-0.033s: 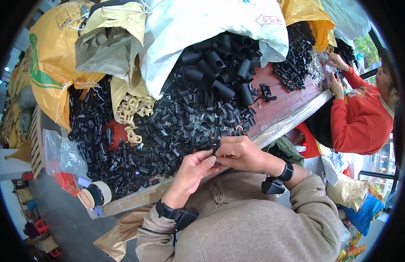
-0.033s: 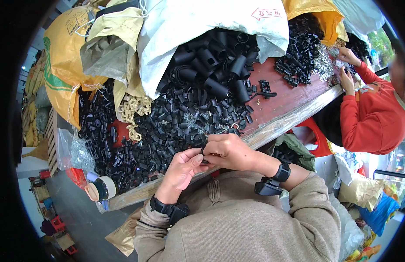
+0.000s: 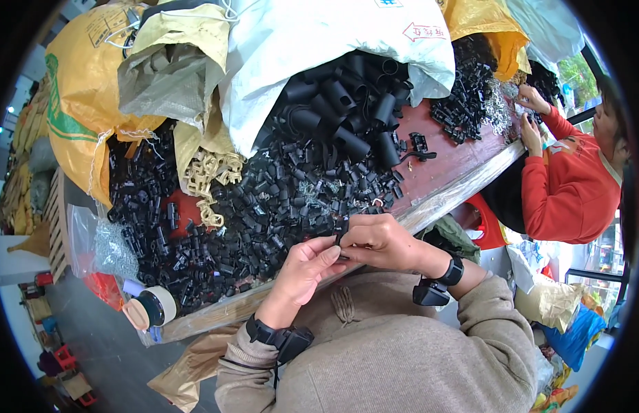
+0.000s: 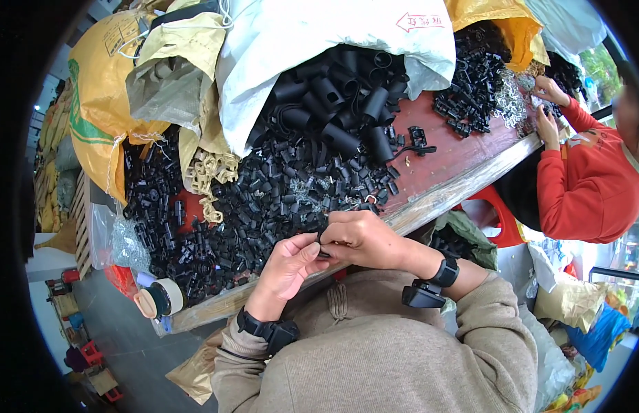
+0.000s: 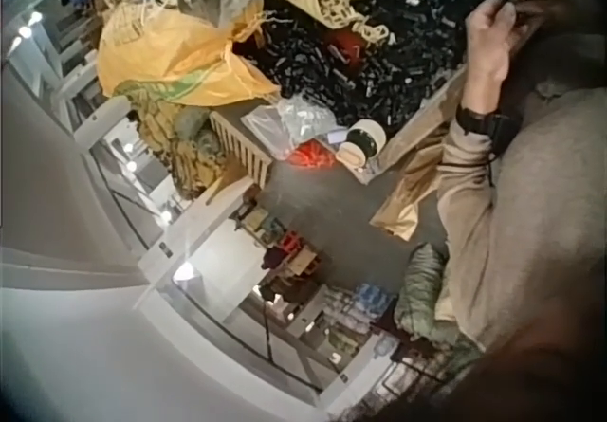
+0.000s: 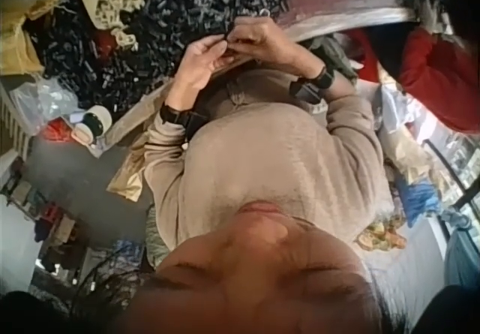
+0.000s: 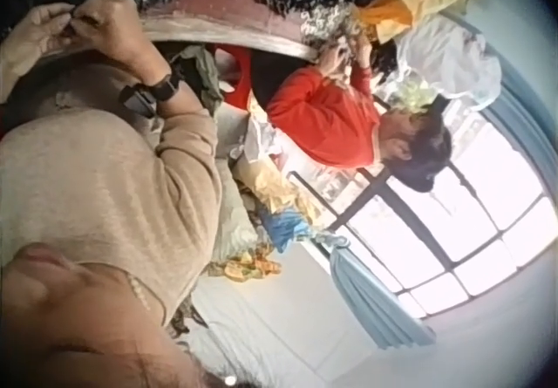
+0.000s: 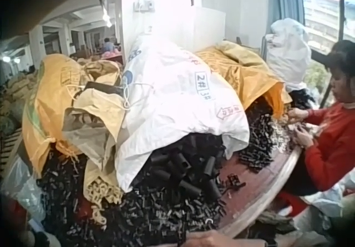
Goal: The person picks up a black plastic component and a small beige piece, fits the beige piece into the component, and then slides a larger black plastic sleeve over the assembly before placing it back on the table.
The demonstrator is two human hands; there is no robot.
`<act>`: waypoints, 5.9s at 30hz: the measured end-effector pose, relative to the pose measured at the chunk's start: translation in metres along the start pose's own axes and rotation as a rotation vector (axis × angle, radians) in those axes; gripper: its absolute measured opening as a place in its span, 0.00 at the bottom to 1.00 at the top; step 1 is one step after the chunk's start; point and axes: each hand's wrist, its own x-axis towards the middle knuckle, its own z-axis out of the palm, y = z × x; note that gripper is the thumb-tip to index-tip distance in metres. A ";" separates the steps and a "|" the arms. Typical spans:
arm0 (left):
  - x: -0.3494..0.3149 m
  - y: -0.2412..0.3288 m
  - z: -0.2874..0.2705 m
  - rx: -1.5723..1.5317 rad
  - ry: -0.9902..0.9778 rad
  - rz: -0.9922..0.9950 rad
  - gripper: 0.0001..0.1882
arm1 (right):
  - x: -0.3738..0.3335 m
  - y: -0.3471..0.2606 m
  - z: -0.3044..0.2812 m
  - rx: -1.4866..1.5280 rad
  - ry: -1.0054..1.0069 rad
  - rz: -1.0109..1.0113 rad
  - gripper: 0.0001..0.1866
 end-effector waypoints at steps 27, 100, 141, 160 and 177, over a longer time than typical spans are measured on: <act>0.006 -0.005 -0.004 -0.170 -0.051 0.048 0.14 | -0.030 0.069 -0.029 -0.504 0.074 0.170 0.08; 0.014 -0.013 0.002 -0.231 0.068 0.136 0.12 | -0.011 0.063 -0.025 -0.161 0.268 0.321 0.06; 0.012 -0.011 0.005 -0.327 -0.144 0.289 0.14 | -0.005 0.015 0.006 0.766 -0.016 0.548 0.11; 0.004 -0.021 0.001 -0.334 -0.034 0.135 0.13 | -0.007 0.005 0.011 -0.047 0.079 -0.053 0.05; 0.002 -0.022 0.005 -0.232 0.011 0.081 0.13 | -0.017 0.001 0.016 -0.237 0.162 -0.073 0.06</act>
